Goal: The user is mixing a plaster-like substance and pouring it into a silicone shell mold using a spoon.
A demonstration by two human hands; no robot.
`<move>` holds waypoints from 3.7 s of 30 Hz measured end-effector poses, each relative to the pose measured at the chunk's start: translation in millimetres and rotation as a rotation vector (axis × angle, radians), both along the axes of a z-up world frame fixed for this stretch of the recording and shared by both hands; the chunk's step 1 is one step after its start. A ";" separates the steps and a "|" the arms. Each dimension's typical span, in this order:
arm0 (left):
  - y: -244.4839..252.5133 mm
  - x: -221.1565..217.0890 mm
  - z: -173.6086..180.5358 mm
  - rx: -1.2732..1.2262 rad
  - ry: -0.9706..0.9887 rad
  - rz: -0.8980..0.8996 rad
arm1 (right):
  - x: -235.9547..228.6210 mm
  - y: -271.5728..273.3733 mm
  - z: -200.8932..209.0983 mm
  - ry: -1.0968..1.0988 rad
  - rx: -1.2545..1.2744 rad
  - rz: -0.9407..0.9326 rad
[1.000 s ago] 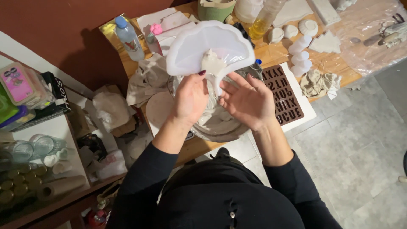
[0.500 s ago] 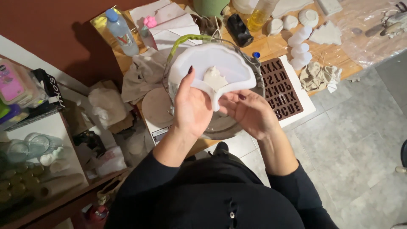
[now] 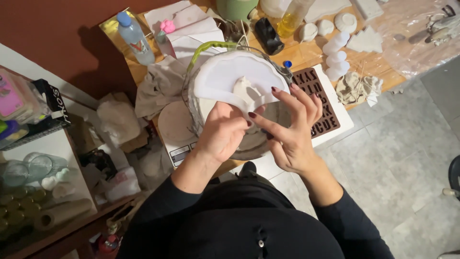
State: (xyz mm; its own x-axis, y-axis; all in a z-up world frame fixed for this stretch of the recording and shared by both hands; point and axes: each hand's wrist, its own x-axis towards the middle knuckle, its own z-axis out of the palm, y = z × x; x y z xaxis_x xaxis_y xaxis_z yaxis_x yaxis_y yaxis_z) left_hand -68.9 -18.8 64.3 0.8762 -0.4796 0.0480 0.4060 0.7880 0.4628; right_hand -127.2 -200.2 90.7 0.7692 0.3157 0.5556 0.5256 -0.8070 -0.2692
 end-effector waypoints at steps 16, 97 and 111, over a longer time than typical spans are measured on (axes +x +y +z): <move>9.8 -8.4 4.7 -0.051 -0.085 -0.062 | 19.6 -17.1 18.8 0.066 -0.028 -0.060; 16.9 -40.7 -30.2 0.777 -0.726 0.640 | -18.4 -38.7 -17.2 0.852 1.696 -0.056; 7.9 -46.0 -41.7 0.537 -0.644 0.588 | -23.0 -40.1 0.1 0.882 1.709 -0.033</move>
